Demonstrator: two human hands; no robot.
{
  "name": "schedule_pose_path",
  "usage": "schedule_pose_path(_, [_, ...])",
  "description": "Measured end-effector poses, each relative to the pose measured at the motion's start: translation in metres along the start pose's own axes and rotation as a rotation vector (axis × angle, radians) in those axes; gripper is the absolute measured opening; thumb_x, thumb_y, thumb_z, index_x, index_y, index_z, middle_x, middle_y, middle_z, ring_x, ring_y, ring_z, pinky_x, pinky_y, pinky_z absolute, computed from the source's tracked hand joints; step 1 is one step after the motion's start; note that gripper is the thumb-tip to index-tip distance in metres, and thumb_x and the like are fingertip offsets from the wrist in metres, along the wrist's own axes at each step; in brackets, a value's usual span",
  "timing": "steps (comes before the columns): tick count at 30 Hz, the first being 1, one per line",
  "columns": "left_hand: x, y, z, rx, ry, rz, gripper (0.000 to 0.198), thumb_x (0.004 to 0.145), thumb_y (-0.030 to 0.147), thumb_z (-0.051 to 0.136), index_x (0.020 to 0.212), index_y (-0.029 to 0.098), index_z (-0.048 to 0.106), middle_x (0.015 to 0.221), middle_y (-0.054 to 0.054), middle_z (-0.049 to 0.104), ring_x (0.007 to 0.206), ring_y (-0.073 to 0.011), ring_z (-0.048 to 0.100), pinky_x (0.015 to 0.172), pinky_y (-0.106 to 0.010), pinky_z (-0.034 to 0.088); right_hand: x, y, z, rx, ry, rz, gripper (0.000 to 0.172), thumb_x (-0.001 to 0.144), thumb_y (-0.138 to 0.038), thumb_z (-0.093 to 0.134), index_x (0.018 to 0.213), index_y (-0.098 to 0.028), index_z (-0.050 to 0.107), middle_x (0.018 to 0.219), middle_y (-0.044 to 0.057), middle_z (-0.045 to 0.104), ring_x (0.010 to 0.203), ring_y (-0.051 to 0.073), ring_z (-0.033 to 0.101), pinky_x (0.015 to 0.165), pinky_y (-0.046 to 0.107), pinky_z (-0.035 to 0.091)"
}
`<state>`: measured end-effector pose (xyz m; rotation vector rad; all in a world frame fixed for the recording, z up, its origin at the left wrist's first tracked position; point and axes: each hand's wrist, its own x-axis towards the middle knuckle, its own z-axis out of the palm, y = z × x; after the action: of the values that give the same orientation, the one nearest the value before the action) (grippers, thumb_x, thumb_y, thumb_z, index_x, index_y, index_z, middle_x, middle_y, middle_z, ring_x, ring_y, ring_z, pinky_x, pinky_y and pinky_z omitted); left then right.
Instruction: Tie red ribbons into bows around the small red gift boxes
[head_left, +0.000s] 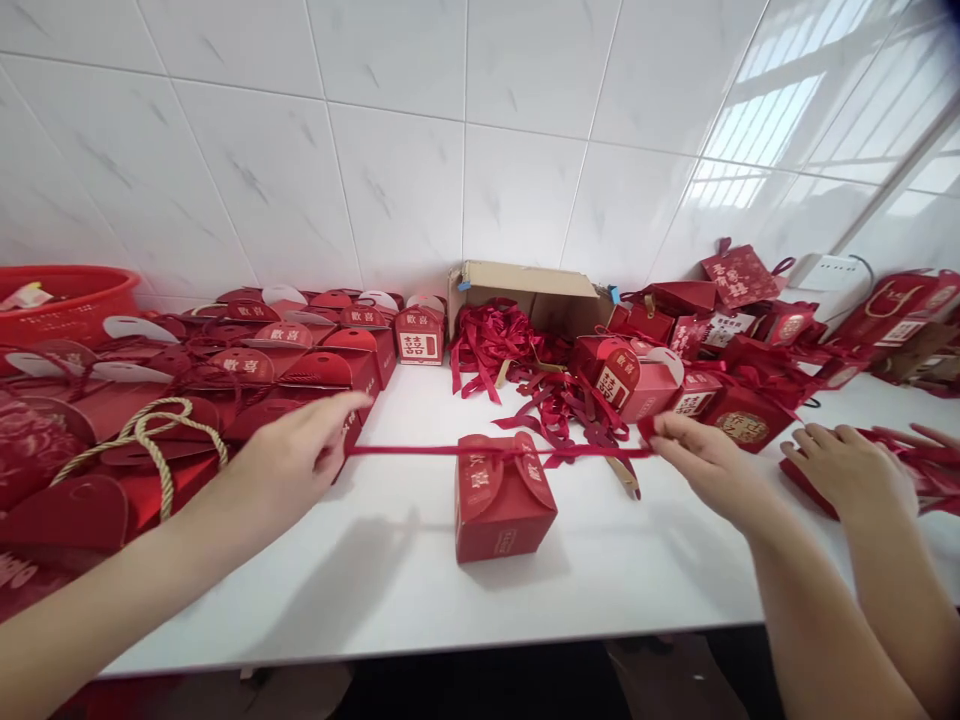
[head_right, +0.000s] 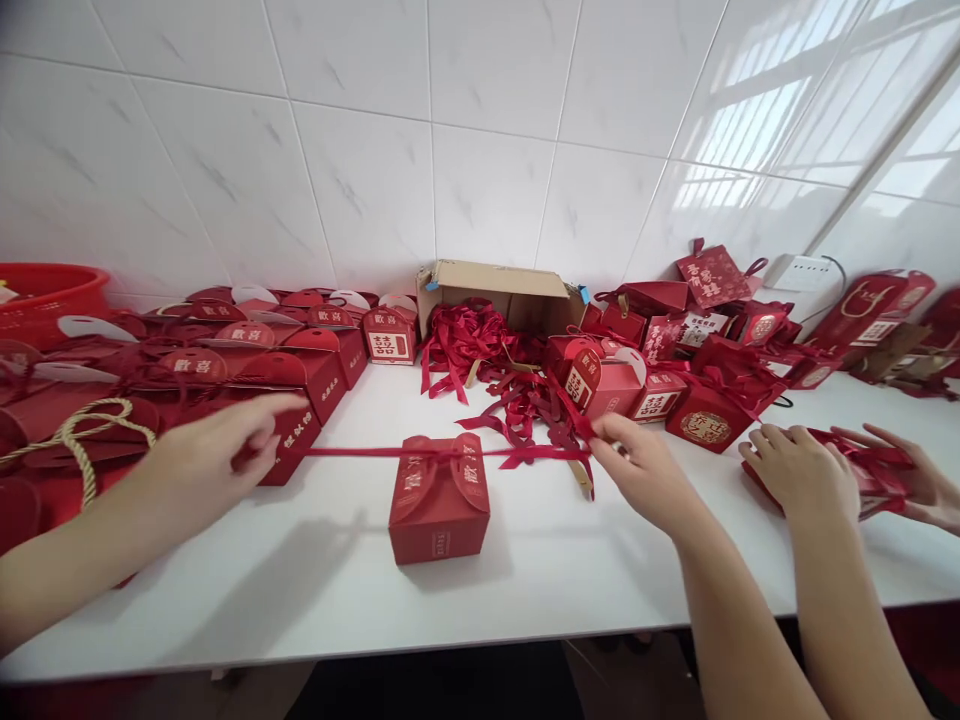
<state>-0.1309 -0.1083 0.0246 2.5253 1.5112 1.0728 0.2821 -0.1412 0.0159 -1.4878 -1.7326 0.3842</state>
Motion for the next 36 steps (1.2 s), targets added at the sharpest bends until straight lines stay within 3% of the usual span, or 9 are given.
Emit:
schedule_pose_path(5, [-0.031,-0.028,0.025,0.129,-0.257,0.032,0.033,0.076,0.011,0.044,0.095,0.029,0.064,0.089,-0.007,0.065,0.090,-0.0349,0.058,0.077,-0.046,0.043,-0.018,0.027,0.003,-0.083,-0.305,0.148,0.022,0.082,-0.037,0.054,0.070,-0.022,0.062,0.072,0.003,0.064,0.065,0.020,0.059,0.057,0.032,0.050])
schedule_pose_path(8, [-0.017,-0.002,0.033,0.183,-0.232,0.073,0.019,0.079,0.017,0.046,0.085,0.022,0.063,0.088,-0.010,0.062,0.085,-0.0312,0.058,0.078,-0.045,0.043,-0.013,0.018,0.019,-0.082,-0.106,0.139,0.029,0.083,-0.041,0.056,0.102,-0.022,0.063,0.106,0.009,0.066,0.093,0.027,0.063,0.071,0.038,0.054])
schedule_pose_path(11, [0.002,0.032,0.039,-0.031,-0.165,0.048,0.011,0.084,0.028,0.049,0.089,0.022,0.057,0.095,-0.007,0.059,0.089,-0.0253,0.057,0.081,-0.038,0.045,-0.003,-0.003,0.038,-0.040,0.104,0.030,0.039,0.085,-0.044,0.054,0.116,-0.019,0.058,0.119,0.014,0.061,0.104,0.028,0.060,0.083,0.044,0.052])
schedule_pose_path(18, [0.005,0.072,0.067,-0.439,-0.223,-0.118,0.013,0.084,0.032,0.055,0.087,0.023,0.046,0.091,-0.003,0.051,0.087,-0.0199,0.054,0.078,-0.036,0.050,-0.004,-0.046,0.073,0.028,-0.290,-0.216,0.065,0.077,-0.054,0.065,0.132,-0.023,0.051,0.137,0.013,0.051,0.126,0.031,0.047,0.102,0.049,0.042])
schedule_pose_path(22, [0.003,0.072,0.075,-0.494,-0.227,-0.165,0.018,0.081,0.029,0.059,0.086,0.023,0.043,0.093,-0.002,0.047,0.086,-0.0183,0.051,0.082,-0.039,0.049,-0.007,-0.048,0.081,0.048,-0.337,-0.204,0.064,0.074,-0.056,0.067,0.127,-0.022,0.058,0.141,0.015,0.046,0.128,0.034,0.045,0.102,0.049,0.042])
schedule_pose_path(25, [0.005,0.070,0.077,-0.621,-0.262,-0.285,0.027,0.077,0.033,0.063,0.086,0.023,0.039,0.092,-0.001,0.046,0.085,-0.0170,0.051,0.077,-0.035,0.049,-0.008,-0.046,0.084,0.122,-0.305,-0.191,0.042,0.085,-0.048,0.057,0.118,-0.025,0.064,0.137,0.012,0.047,0.124,0.030,0.049,0.097,0.043,0.046])
schedule_pose_path(28, [0.011,0.068,0.077,-0.765,-0.374,-0.463,0.040,0.071,0.038,0.068,0.085,0.024,0.033,0.090,0.002,0.047,0.079,-0.0153,0.055,0.065,-0.028,0.048,-0.007,-0.042,0.087,0.227,-0.269,-0.031,0.038,0.088,-0.045,0.050,0.119,-0.024,0.060,0.122,0.011,0.054,0.089,0.020,0.063,0.070,0.034,0.054])
schedule_pose_path(31, [0.017,0.065,0.076,-0.834,-0.495,-0.548,0.044,0.067,0.042,0.072,0.080,0.022,0.035,0.083,0.004,0.050,0.074,-0.0146,0.056,0.063,-0.026,0.045,-0.003,-0.040,0.086,0.303,-0.347,0.222,0.046,0.080,-0.054,0.058,0.112,-0.022,0.053,0.091,0.003,0.058,0.054,0.010,0.050,0.041,0.023,0.040])
schedule_pose_path(36, [0.023,0.063,0.070,-0.789,-0.628,-0.523,0.039,0.067,0.048,0.070,0.069,0.018,0.046,0.070,0.003,0.053,0.067,-0.0142,0.053,0.062,-0.025,0.040,0.007,-0.033,0.079,0.373,-0.601,0.310,0.048,0.078,-0.063,0.055,0.064,-0.019,0.045,0.054,-0.007,0.034,0.048,0.007,0.028,0.043,0.022,0.019])
